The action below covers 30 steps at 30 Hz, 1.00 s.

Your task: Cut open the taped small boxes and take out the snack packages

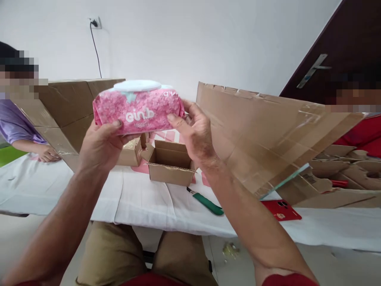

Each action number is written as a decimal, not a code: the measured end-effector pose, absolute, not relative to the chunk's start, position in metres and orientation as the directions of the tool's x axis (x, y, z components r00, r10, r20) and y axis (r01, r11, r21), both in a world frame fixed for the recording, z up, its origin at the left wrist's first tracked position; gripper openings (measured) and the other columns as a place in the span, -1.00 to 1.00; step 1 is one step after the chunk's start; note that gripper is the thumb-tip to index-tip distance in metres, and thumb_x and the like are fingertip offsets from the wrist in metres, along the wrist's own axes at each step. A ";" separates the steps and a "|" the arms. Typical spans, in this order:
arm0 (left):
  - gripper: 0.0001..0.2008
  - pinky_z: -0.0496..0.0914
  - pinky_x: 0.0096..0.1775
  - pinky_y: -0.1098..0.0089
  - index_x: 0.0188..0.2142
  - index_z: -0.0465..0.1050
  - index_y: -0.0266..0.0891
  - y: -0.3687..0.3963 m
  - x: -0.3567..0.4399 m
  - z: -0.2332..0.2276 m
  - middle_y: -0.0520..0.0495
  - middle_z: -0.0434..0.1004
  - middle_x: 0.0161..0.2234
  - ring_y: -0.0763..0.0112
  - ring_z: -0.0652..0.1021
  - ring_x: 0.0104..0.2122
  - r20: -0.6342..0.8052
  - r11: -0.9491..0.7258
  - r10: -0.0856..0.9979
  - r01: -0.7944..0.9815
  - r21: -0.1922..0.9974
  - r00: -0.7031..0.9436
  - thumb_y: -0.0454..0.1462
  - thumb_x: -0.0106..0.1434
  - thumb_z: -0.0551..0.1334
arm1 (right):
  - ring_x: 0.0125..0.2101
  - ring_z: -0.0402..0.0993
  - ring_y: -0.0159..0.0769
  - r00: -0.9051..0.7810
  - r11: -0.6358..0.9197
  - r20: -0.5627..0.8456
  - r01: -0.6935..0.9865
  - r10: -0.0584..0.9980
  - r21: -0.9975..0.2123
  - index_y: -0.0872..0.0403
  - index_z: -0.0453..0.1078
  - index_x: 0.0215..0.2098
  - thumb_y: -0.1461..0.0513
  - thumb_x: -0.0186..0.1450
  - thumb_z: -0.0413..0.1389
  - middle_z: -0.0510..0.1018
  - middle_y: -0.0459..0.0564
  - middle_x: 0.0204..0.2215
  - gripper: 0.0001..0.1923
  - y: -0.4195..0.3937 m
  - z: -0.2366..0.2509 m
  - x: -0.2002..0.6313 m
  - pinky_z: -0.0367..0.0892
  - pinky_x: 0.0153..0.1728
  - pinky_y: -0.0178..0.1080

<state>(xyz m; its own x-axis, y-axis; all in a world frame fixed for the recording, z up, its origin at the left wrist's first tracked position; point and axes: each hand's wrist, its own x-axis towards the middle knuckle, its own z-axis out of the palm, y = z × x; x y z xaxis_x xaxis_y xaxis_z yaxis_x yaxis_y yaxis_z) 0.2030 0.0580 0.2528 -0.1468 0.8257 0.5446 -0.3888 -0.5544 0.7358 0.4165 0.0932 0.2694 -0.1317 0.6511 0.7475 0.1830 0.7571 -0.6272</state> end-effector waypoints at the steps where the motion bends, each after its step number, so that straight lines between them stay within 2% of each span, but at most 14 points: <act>1: -0.44 0.59 0.07 0.06 0.09 0.46 -0.14 0.061 0.201 0.262 -0.10 0.62 0.00 0.06 0.63 0.08 0.565 -0.564 0.816 -0.388 0.729 -0.124 -0.17 0.11 0.51 | 0.15 0.52 -0.11 -0.123 0.774 0.768 0.187 0.629 -0.605 -0.09 0.40 0.19 -0.22 0.35 0.17 0.56 0.01 0.16 -0.40 0.093 0.277 0.419 0.55 0.10 -0.03; 4: -0.47 0.58 0.10 0.05 0.09 0.45 -0.18 0.066 0.199 0.288 -0.15 0.60 0.05 0.02 0.60 0.14 0.602 -0.580 0.795 -0.381 0.719 -0.074 -0.20 0.15 0.49 | 0.04 0.57 -0.16 -0.061 0.812 0.811 0.092 0.582 -0.576 -0.11 0.47 0.05 -0.14 0.33 0.27 0.62 -0.06 0.06 -0.54 0.091 0.300 0.424 0.58 -0.02 -0.08; 8: -0.50 0.59 0.10 0.10 0.08 0.46 -0.16 0.069 0.195 0.310 -0.15 0.61 0.08 0.03 0.61 0.14 0.638 -0.606 0.769 -0.353 0.712 -0.032 -0.20 0.17 0.49 | -0.18 0.57 -0.33 -0.034 0.811 0.812 -0.045 0.583 -0.584 -0.09 0.49 -0.14 0.04 0.27 0.39 0.66 -0.12 -0.11 -0.72 0.085 0.323 0.425 0.56 -0.19 -0.24; 13: -0.48 0.59 0.10 0.08 0.10 0.45 -0.10 0.066 0.182 0.316 -0.08 0.64 0.05 0.02 0.60 0.15 0.675 -0.647 0.737 -0.327 0.689 -0.036 -0.19 0.18 0.50 | -0.13 0.57 -0.30 -0.064 0.839 0.840 -0.056 0.538 -0.542 -0.10 0.50 -0.09 0.05 0.33 0.36 0.66 -0.09 -0.06 -0.75 0.083 0.330 0.418 0.55 -0.18 -0.20; 18: -0.55 0.53 0.15 -0.08 0.09 0.44 -0.23 0.054 0.166 0.307 -0.14 0.62 0.06 0.03 0.59 0.15 0.664 -0.641 0.747 -0.294 0.709 -0.027 -0.23 0.25 0.46 | -0.19 0.58 -0.36 -0.070 0.832 0.843 -0.136 0.534 -0.538 -0.02 0.50 -0.08 0.11 0.30 0.38 0.65 -0.13 -0.10 -0.72 0.084 0.315 0.401 0.58 -0.14 -0.20; 21: -0.49 0.52 0.16 -0.12 0.10 0.45 -0.24 0.041 0.149 0.286 -0.16 0.59 0.10 -0.01 0.57 0.17 0.626 -0.610 0.779 -0.263 0.748 -0.027 -0.24 0.20 0.50 | -0.06 0.60 -0.28 -0.100 0.804 0.814 -0.131 0.572 -0.581 -0.01 0.45 0.02 0.10 0.31 0.35 0.63 -0.11 -0.05 -0.63 0.078 0.287 0.383 0.58 0.02 -0.11; 24: -0.41 0.57 0.12 -0.02 0.11 0.50 -0.16 0.026 0.125 0.245 -0.13 0.62 0.09 -0.04 0.58 0.16 0.532 -0.539 0.841 -0.224 0.812 -0.098 -0.22 0.10 0.56 | 0.07 0.57 -0.18 -0.157 0.731 0.735 -0.092 0.660 -0.676 -0.05 0.38 0.13 0.13 0.32 0.32 0.60 -0.04 0.05 -0.55 0.067 0.240 0.359 0.58 0.05 -0.07; 28: -0.39 0.58 0.10 0.03 0.08 0.57 -0.20 0.010 0.090 0.168 -0.17 0.68 0.02 0.02 0.64 0.04 0.282 -0.331 0.928 -0.193 0.924 -0.245 -0.18 0.02 0.58 | 0.11 0.55 -0.14 -0.188 0.592 0.599 -0.099 0.778 -0.800 -0.05 0.35 0.16 0.21 0.26 0.28 0.40 0.09 0.31 -0.49 0.060 0.153 0.314 0.60 0.04 -0.10; 30: -0.34 0.57 0.10 0.02 0.08 0.57 -0.22 0.010 0.071 0.125 -0.17 0.69 0.01 0.07 0.65 -0.02 0.146 -0.211 0.940 -0.191 0.959 -0.308 -0.15 -0.03 0.58 | 0.16 0.52 -0.09 -0.199 0.553 0.547 -0.027 0.813 -0.832 -0.02 0.36 0.17 0.24 0.24 0.25 0.29 0.15 0.38 -0.48 0.066 0.108 0.290 0.60 0.02 -0.10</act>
